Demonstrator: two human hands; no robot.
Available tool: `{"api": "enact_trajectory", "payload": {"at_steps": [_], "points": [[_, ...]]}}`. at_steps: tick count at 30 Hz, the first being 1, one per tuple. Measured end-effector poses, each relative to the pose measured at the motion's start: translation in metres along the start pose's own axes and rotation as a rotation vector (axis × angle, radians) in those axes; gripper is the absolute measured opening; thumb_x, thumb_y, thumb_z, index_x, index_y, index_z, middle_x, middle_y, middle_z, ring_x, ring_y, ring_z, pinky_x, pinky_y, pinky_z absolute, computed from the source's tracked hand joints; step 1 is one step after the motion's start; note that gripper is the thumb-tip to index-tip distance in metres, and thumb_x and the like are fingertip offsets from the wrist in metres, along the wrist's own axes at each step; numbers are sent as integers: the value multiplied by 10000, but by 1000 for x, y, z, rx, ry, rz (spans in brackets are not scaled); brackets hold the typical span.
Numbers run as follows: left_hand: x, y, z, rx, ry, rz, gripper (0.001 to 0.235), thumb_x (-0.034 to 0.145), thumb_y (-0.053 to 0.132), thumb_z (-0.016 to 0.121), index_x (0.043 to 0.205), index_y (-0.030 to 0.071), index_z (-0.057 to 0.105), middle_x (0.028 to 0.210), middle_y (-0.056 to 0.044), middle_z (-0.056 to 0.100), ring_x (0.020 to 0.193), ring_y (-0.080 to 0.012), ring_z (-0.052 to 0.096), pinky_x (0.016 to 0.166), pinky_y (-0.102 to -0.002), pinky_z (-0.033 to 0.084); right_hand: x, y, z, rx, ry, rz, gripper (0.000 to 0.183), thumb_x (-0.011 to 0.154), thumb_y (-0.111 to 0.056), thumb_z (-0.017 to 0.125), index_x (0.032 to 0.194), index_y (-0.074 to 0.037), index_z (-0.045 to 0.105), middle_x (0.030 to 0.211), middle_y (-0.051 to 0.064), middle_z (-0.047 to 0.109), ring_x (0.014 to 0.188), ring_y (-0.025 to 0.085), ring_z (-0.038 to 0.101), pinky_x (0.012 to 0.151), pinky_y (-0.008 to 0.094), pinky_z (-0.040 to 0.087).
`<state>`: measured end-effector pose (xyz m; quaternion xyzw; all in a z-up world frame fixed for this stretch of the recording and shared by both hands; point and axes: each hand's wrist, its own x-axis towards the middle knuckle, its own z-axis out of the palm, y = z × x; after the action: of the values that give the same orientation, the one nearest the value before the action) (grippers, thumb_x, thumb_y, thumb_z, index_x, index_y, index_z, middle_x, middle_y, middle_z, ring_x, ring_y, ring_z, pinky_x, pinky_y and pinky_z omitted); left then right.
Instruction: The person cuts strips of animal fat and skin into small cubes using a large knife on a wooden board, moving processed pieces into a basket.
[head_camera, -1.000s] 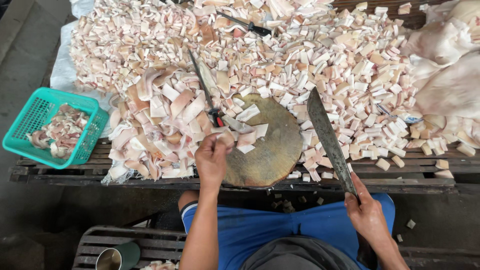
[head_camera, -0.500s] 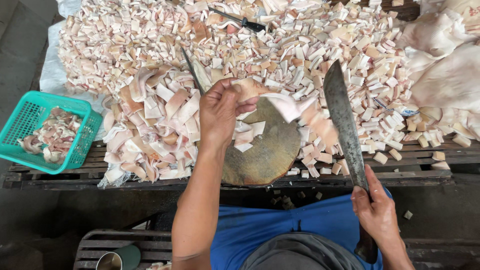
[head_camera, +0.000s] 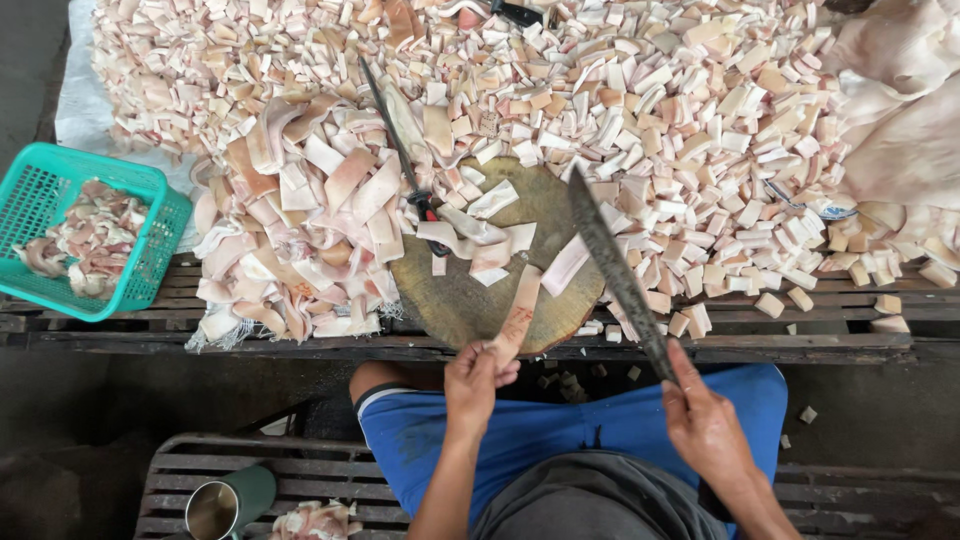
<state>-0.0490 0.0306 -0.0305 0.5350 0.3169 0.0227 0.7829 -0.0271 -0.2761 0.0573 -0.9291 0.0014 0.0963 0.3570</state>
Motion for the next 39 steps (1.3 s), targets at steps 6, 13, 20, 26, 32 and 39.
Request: {"api": "enact_trajectory", "payload": {"at_steps": [6,13,20,26,32,39], "points": [[-47,-41,19,-156,-52,-195,206,988,160,557,1041,-14,654,907,-161,755,762,-220,765,685,-342,645,-12,-5,29,-100,-1,-204,681,897,-142,629,1538,-233,416,865,232,724,657,471,681,624,562,549],[-71,-69,46,-42,-292,-432,177,1001,158,565,992,9,660,979,-124,778,807,-190,764,733,-325,641,-14,-24,31,-206,-32,-239,703,881,-127,631,1536,-242,403,953,190,751,668,465,685,630,557,566],[-62,-77,55,-4,-375,-390,177,1010,133,560,966,8,677,936,-107,759,770,-156,739,710,-310,635,-36,-33,-13,-79,402,-709,613,945,-13,635,1519,-68,429,953,273,711,668,324,720,524,402,560],[-66,-69,50,-31,-369,-374,174,999,117,560,965,-2,683,922,-112,759,747,-159,733,696,-313,634,-28,-16,20,-204,125,-590,712,846,4,624,1514,-134,422,910,166,716,631,345,705,519,432,569],[-71,-36,43,-111,-310,-324,213,935,107,555,1019,-10,712,952,-115,776,833,-182,754,764,-338,629,-21,7,37,-314,-72,-234,706,901,-125,598,1558,-228,360,955,151,729,669,445,678,581,538,550],[-43,62,24,-67,-310,104,293,856,65,535,1023,-68,736,1027,-139,784,937,-219,732,834,-317,608,3,0,29,-283,-64,-205,673,904,-138,607,1531,-259,393,956,190,733,715,484,669,658,580,539]]}}
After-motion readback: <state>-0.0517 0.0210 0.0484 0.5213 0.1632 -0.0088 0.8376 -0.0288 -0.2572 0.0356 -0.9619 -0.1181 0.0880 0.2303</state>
